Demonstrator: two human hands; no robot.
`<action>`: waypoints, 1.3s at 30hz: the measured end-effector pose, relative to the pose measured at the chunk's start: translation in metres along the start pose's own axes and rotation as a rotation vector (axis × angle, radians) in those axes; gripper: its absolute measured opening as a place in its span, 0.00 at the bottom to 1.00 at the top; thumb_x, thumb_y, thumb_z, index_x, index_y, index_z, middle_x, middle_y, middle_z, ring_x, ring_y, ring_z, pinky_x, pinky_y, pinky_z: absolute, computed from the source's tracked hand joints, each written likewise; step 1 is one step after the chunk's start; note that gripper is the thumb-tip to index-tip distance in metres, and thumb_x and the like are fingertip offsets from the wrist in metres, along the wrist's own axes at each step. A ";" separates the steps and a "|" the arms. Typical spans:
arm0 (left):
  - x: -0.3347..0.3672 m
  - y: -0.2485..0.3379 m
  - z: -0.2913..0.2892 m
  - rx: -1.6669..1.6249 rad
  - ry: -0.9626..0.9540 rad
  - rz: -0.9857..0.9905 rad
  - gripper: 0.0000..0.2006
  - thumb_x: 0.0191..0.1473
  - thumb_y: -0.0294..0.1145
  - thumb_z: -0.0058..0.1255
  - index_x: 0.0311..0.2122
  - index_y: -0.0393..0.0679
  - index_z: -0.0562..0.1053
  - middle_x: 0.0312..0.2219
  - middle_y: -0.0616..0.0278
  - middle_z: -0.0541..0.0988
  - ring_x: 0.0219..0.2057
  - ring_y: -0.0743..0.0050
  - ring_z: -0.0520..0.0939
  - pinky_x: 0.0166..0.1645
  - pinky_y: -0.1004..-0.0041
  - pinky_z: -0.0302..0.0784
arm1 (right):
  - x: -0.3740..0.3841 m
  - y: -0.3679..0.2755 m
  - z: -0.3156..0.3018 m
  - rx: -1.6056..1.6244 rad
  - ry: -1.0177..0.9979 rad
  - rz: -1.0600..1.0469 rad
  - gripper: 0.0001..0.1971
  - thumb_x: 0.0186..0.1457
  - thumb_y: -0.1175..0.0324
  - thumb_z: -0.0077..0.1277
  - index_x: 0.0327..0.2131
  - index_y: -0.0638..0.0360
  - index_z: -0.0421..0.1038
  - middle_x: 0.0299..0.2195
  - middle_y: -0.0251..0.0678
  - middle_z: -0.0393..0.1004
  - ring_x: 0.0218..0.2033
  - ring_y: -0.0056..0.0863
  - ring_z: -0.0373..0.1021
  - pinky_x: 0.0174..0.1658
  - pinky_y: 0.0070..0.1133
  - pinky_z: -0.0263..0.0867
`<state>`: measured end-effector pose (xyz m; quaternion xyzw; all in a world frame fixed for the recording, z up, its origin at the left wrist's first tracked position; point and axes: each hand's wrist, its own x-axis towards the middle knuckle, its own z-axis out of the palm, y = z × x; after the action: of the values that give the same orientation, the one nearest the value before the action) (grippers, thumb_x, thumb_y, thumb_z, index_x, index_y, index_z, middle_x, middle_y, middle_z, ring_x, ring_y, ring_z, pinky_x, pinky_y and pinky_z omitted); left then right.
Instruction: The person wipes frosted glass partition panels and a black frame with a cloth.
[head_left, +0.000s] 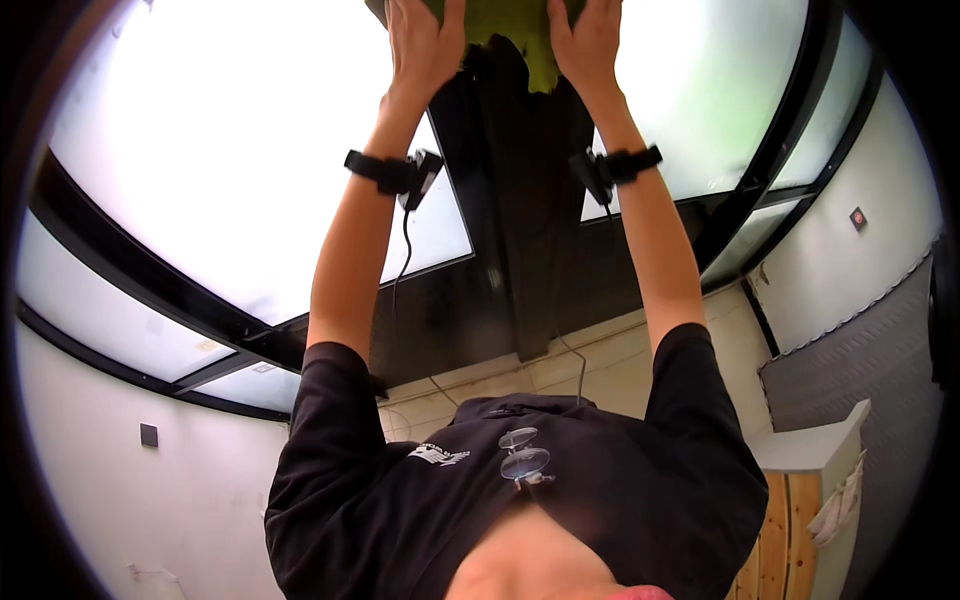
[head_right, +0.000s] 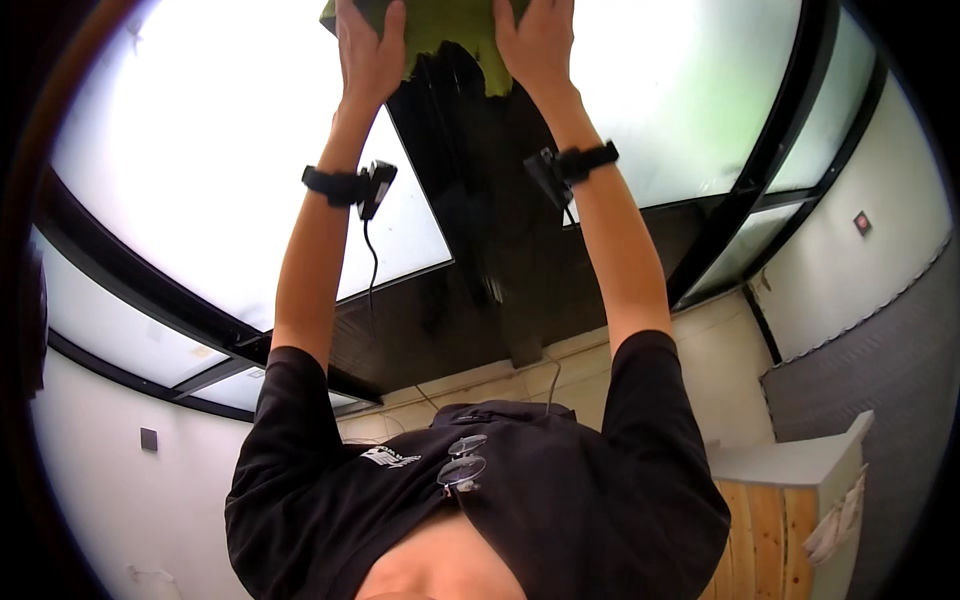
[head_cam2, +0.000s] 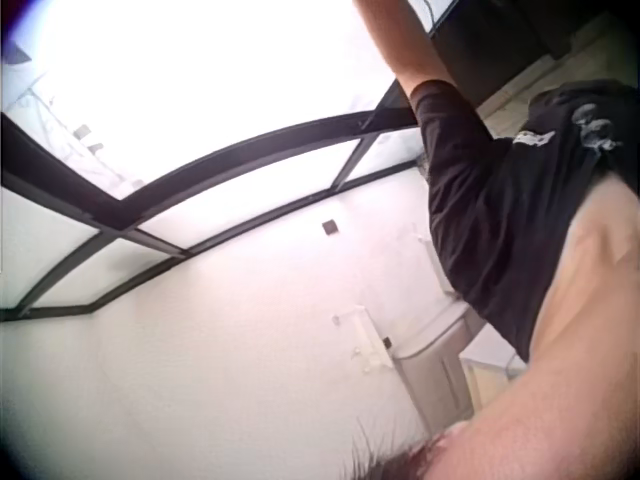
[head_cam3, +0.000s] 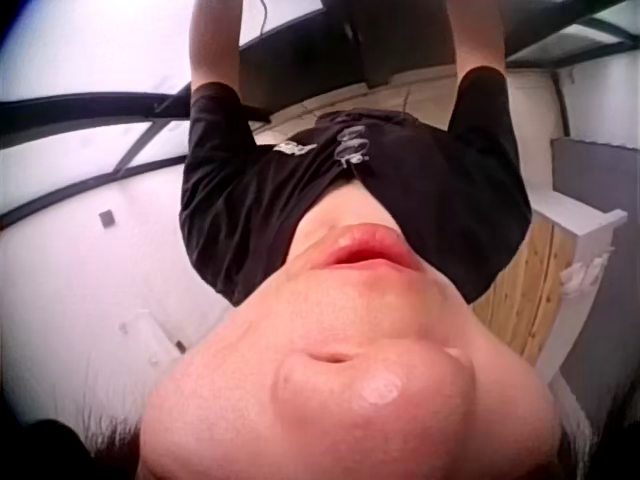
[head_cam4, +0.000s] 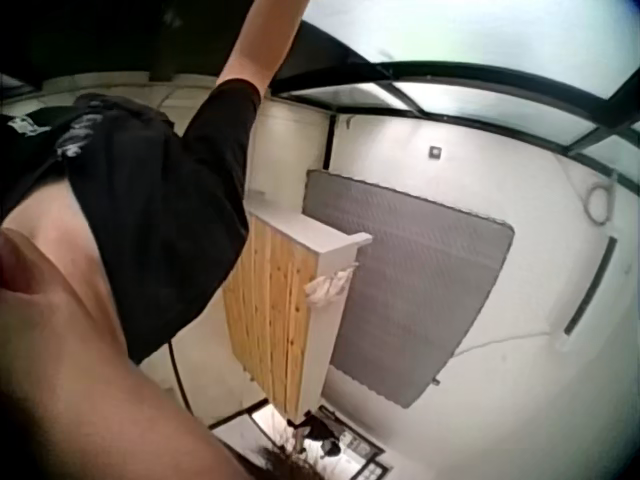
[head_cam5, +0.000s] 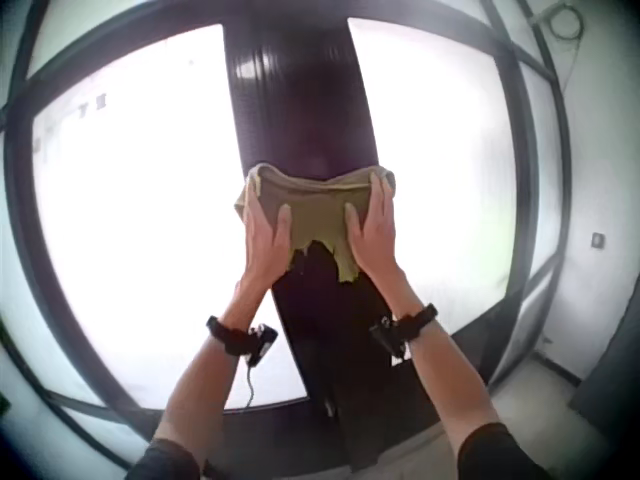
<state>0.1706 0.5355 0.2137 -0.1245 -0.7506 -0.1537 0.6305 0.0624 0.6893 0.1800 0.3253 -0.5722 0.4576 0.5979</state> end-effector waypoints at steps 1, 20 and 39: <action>0.008 0.001 0.007 0.025 -0.015 0.003 0.34 0.60 0.35 0.42 0.64 0.28 0.44 0.62 0.33 0.50 0.64 0.35 0.51 0.67 0.53 0.46 | 0.006 0.003 0.007 0.014 -0.008 0.029 0.33 0.59 0.65 0.48 0.63 0.68 0.47 0.62 0.58 0.50 0.63 0.55 0.48 0.64 0.38 0.49; -0.087 0.006 0.061 0.092 0.098 -0.086 0.32 0.61 0.33 0.39 0.64 0.26 0.43 0.59 0.28 0.56 0.58 0.28 0.61 0.62 0.52 0.57 | -0.076 -0.006 0.017 -0.099 -0.079 0.161 0.33 0.59 0.64 0.45 0.62 0.73 0.46 0.58 0.62 0.55 0.57 0.59 0.56 0.58 0.39 0.56; -0.304 0.016 0.056 0.161 -0.439 -0.397 0.39 0.55 0.31 0.52 0.60 0.18 0.43 0.48 0.22 0.65 0.48 0.25 0.69 0.52 0.50 0.67 | -0.280 0.003 -0.039 -0.065 -0.353 0.441 0.37 0.60 0.64 0.44 0.62 0.80 0.39 0.59 0.67 0.51 0.58 0.62 0.54 0.59 0.41 0.54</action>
<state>0.1789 0.5742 -0.0932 0.0448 -0.8883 -0.1834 0.4187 0.0954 0.6771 -0.1006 0.2482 -0.7387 0.4944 0.3851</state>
